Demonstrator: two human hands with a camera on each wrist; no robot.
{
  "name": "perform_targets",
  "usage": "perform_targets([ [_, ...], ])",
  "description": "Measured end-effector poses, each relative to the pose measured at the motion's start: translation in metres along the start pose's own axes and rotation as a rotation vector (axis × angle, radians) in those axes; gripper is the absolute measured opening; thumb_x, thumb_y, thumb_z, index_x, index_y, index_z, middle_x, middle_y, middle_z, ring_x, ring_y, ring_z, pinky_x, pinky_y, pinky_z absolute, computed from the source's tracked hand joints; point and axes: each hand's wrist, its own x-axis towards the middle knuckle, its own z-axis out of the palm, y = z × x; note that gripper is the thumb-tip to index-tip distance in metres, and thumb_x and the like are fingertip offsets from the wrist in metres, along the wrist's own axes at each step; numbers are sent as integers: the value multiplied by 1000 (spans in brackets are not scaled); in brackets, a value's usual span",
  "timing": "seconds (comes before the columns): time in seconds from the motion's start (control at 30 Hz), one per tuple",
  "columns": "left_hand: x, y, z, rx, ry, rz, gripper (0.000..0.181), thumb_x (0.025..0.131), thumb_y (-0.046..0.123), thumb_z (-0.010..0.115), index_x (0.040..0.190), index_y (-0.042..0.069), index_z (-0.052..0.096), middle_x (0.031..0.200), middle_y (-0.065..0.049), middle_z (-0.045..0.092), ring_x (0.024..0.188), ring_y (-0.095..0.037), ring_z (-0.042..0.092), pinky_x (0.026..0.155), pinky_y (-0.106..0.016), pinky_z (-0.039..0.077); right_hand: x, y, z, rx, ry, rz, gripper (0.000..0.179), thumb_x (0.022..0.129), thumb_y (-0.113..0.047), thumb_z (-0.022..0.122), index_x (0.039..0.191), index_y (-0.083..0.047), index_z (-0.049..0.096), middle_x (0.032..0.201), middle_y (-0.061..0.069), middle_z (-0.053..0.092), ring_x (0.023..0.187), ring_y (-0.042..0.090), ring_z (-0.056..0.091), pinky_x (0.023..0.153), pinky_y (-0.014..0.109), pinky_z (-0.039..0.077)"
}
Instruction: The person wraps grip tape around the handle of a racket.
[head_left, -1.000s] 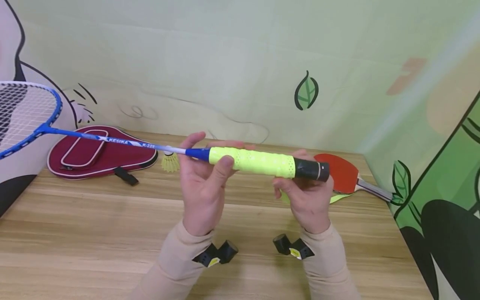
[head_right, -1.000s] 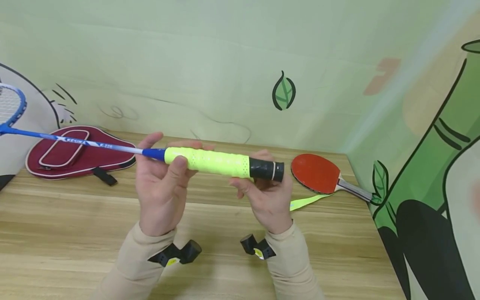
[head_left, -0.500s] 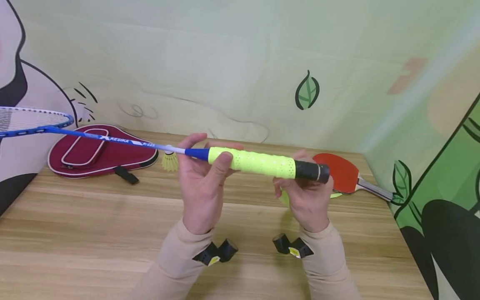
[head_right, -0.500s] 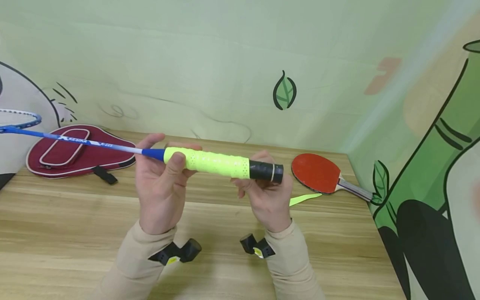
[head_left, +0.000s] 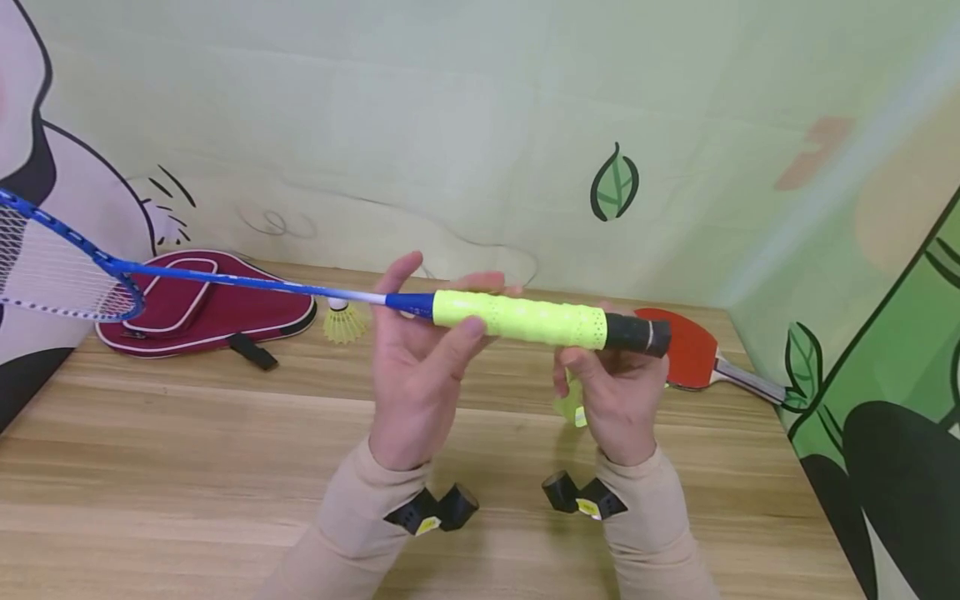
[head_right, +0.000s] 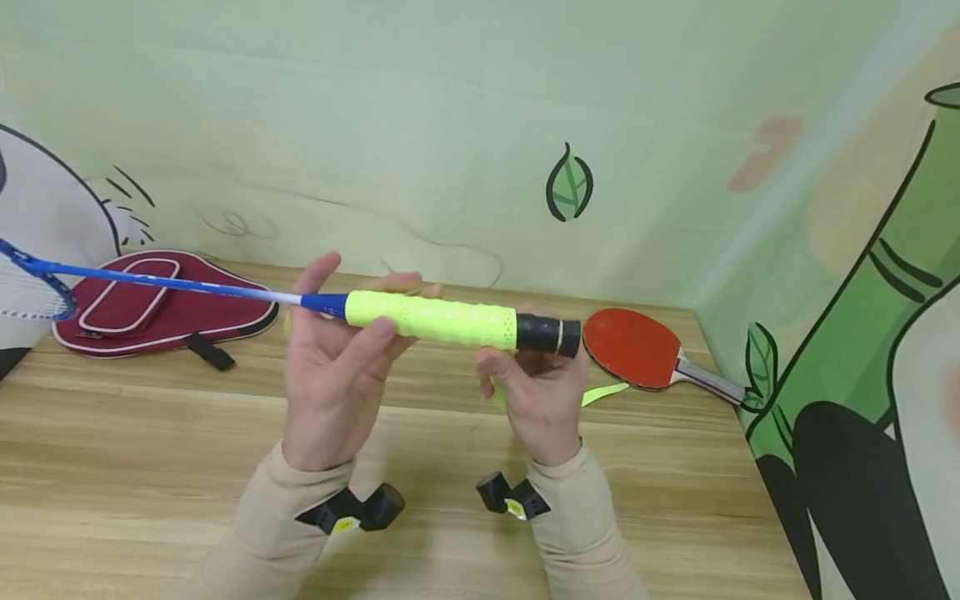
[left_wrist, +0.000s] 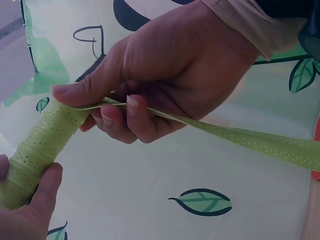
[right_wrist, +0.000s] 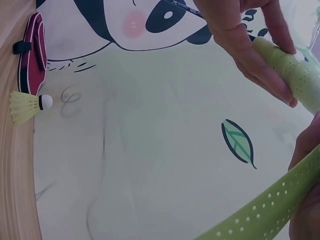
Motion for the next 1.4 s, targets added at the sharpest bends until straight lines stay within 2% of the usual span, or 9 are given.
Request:
perform_targets([
  [0.13,-1,0,-1,58,26,11,53,92,5,65,132,13,32,112,-16,67,104,-33,66,89,-44,55,3,0,-2,14,-66,-21,35,80,-15,80,96,10,61,71,10,61,47,17,53,39,25,45],
  [0.23,-2,0,-2,57,50,14,47,92,6,66,126,11,35,108,-17,68,101,-31,67,87,-43,56,4,-2,-4,-5,-99,-30,36,80,-14,80,98,11,60,73,10,61,48,17,53,40,24,46],
  [0.47,-3,-1,-1,93,123,0,43,90,11,69,122,9,40,101,-15,69,94,-25,68,80,-39,58,1,-5,-4,-22,-93,-6,53,81,-5,78,124,14,53,93,11,68,53,18,55,43,24,47],
  [0.67,-3,-1,-1,111,170,-8,51,86,18,75,122,9,40,91,-8,62,82,-19,67,73,-36,60,0,-8,0,-7,-75,-17,44,81,-4,78,113,17,57,94,14,65,52,18,55,42,25,46],
  [0.8,-1,-2,-1,59,80,48,58,89,9,71,133,13,34,104,-13,64,98,-30,65,89,-44,54,-1,-6,6,23,-34,-21,38,83,-7,77,106,17,57,85,13,64,50,18,53,38,25,42],
  [0.93,0,0,-1,12,-12,85,64,92,-4,62,140,16,25,114,-21,65,106,-42,63,94,-49,51,-1,-5,9,35,-43,-6,38,82,-8,79,103,14,58,79,11,63,48,18,52,37,25,41],
  [1.07,0,2,-2,50,-12,98,61,93,-1,62,139,14,25,106,-19,68,96,-41,67,81,-43,57,0,-7,5,-19,-87,-8,40,77,-6,82,103,14,58,81,11,63,49,16,51,39,24,42],
  [1.23,1,2,-3,88,-12,109,57,93,1,63,136,12,27,106,-19,68,95,-39,68,78,-41,58,2,-10,0,-85,-110,-30,36,77,-2,82,97,15,57,85,12,61,48,16,51,40,23,43],
  [1.4,0,2,-3,98,23,87,54,92,2,65,133,11,30,104,-18,68,94,-36,69,78,-42,59,3,-8,-2,-142,-117,-54,31,79,-2,80,88,14,55,78,10,58,48,15,49,40,23,43],
])
